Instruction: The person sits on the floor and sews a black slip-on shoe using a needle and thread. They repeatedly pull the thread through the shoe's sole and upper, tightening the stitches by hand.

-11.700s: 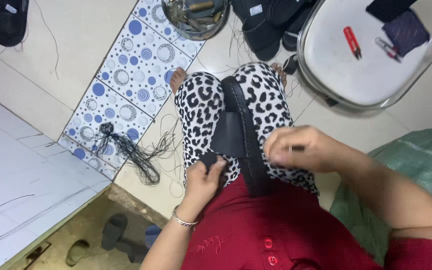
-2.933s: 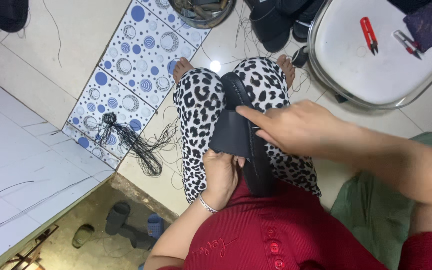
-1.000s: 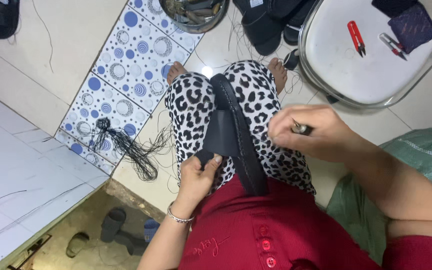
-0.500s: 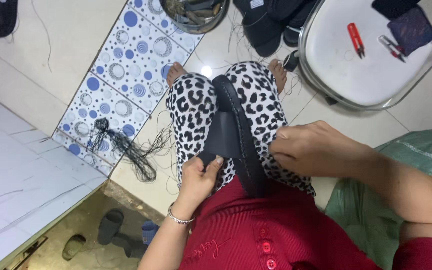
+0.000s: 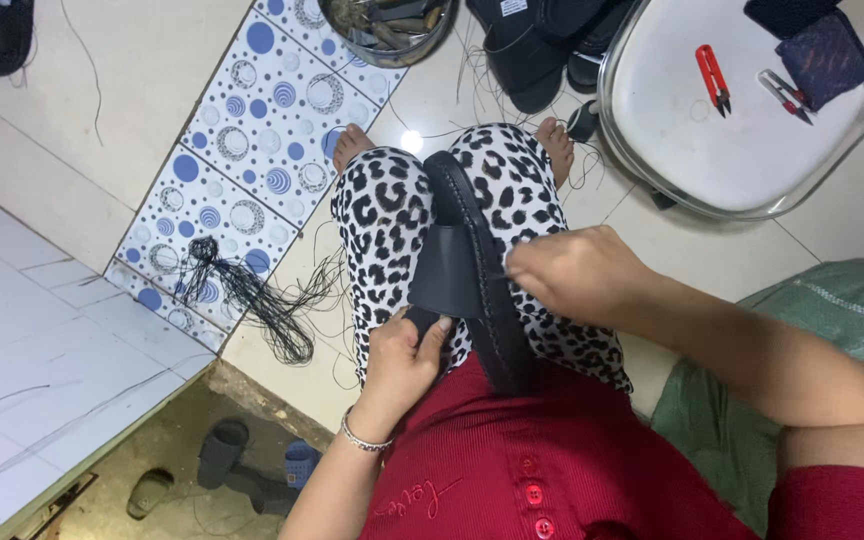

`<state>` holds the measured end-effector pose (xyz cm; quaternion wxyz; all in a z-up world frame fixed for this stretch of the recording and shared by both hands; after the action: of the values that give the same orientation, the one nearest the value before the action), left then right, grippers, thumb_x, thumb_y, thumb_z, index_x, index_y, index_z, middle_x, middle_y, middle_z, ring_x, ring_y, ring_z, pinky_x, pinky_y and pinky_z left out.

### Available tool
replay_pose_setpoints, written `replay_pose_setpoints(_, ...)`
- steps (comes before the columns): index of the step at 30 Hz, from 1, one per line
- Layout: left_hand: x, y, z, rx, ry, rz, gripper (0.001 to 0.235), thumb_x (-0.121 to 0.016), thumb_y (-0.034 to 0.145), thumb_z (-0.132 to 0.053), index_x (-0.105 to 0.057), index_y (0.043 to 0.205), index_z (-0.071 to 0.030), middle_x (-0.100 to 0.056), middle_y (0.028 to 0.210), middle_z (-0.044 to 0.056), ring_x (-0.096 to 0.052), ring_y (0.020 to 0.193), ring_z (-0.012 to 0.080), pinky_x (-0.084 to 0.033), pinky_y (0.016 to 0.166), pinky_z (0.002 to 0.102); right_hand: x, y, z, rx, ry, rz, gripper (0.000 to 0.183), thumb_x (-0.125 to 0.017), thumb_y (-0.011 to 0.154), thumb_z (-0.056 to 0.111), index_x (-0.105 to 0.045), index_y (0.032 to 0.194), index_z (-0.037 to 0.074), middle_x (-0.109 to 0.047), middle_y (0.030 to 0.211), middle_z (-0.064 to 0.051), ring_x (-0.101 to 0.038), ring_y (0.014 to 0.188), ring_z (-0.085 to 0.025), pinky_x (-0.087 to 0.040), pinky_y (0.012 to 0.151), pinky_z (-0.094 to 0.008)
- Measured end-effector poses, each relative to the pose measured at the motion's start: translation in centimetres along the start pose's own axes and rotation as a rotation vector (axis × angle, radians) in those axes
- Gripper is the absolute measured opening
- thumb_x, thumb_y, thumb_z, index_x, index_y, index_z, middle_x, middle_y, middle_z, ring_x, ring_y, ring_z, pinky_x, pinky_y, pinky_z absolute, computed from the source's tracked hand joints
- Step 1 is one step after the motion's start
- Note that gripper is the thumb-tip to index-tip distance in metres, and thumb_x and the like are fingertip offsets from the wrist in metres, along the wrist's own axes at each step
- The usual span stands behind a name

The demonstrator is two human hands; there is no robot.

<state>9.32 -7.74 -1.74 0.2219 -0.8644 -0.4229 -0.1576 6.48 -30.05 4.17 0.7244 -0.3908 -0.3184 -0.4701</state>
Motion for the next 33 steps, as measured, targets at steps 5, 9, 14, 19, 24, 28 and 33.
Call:
replay_pose_setpoints(5,5.7,-2.0,2.9,0.648,0.345,0.222,0.028,-0.056,0.104,-0.028,-0.071,0.108,-0.005,-0.070,0.120,0.007,-0.066,0.062,0.0119,-0.067,0.055,0.017,3.1,-10.8,-21.9,-0.636,0.268,-0.758,0.005,-0.064,0.117,0.008,-0.066,0.113,0.009,-0.070,0.110,-0.007,-0.065,0.099,-0.021,-0.051,0.085,-0.035)
replay_pose_setpoints(9,11.9,-5.8,10.3,0.883,0.380,0.160,0.040,-0.055,0.107,-0.039,-0.065,0.096,-0.002,-0.062,0.076,0.006,-0.052,0.054,0.0133,-0.050,0.050,0.022,1.5,-20.4,-34.5,-0.853,0.483,-1.024,0.010,-0.065,0.120,0.008,-0.059,0.122,0.016,-0.065,0.094,-0.003,-0.064,0.076,-0.007,-0.049,0.066,-0.020)
replay_pose_setpoints(14,10.4,-1.5,-4.4,-0.335,-1.207,0.233,0.019,-0.065,0.102,-0.011,-0.074,0.117,-0.009,-0.059,0.140,0.014,-0.044,0.140,0.0339,-0.053,0.107,0.048,2.7,-7.1,-10.9,-0.259,0.412,-0.771,0.028,-0.057,0.106,-0.008,-0.056,0.133,-0.003,-0.057,0.128,-0.021,-0.062,0.108,-0.030,-0.053,0.091,-0.038)
replay_pose_setpoints(19,11.0,-1.9,-5.7,-0.293,-1.124,0.282,0.017,-0.060,0.102,-0.020,-0.073,0.108,-0.013,-0.065,0.086,0.004,-0.061,0.095,0.0258,-0.050,0.090,0.047,-1.2,-0.5,-0.5,-0.223,0.546,-0.072,0.027,-0.055,0.100,0.029,-0.074,0.100,0.010,-0.061,0.124,-0.004,-0.056,0.114,-0.021,-0.052,0.093,-0.039)
replay_pose_setpoints(24,11.6,-3.7,2.4,0.094,-0.917,0.112,0.019,-0.063,0.099,-0.018,-0.063,0.082,-0.010,-0.055,0.068,-0.002,-0.049,0.058,0.0101,-0.046,0.059,0.024,2.3,0.3,1.8,0.125,0.723,-0.292,0.030,-0.060,0.100,0.023,-0.073,0.102,-0.004,-0.066,0.097,-0.013,-0.066,0.095,-0.024,-0.056,0.084,-0.033)
replay_pose_setpoints(28,10.4,-5.3,6.6,0.323,-0.686,0.087,0.025,-0.066,0.096,-0.018,-0.057,0.073,-0.014,-0.050,0.066,-0.004,-0.042,0.056,0.0084,-0.037,0.056,0.019,1.6,2.6,1.4,0.144,1.291,-0.367,0.043,-0.033,0.110,0.027,-0.060,0.082,0.010,-0.053,0.100,-0.010,-0.056,0.087,-0.020,-0.049,0.051,-0.021)
replay_pose_setpoints(33,8.6,-6.1,11.6,0.520,-0.994,0.000,0.032,-0.062,0.093,-0.002,-0.043,0.070,-0.011,-0.035,0.055,0.001,-0.033,0.047,0.0123,-0.024,0.045,0.027,0.0,1.9,-5.2,-0.234,1.475,-0.356,0.052,-0.037,0.112,0.021,-0.043,0.061,0.011,-0.039,0.052,0.000,-0.043,0.043,-0.015,-0.045,0.053,-0.029)
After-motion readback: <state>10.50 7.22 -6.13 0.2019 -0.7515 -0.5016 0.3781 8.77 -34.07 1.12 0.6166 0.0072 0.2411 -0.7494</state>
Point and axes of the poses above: each hand's wrist, its own y-axis towards the middle knuckle, its own x-axis out of the back of the hand, z = x × y, the point moved 10 cm from there along y, towards the middle knuckle
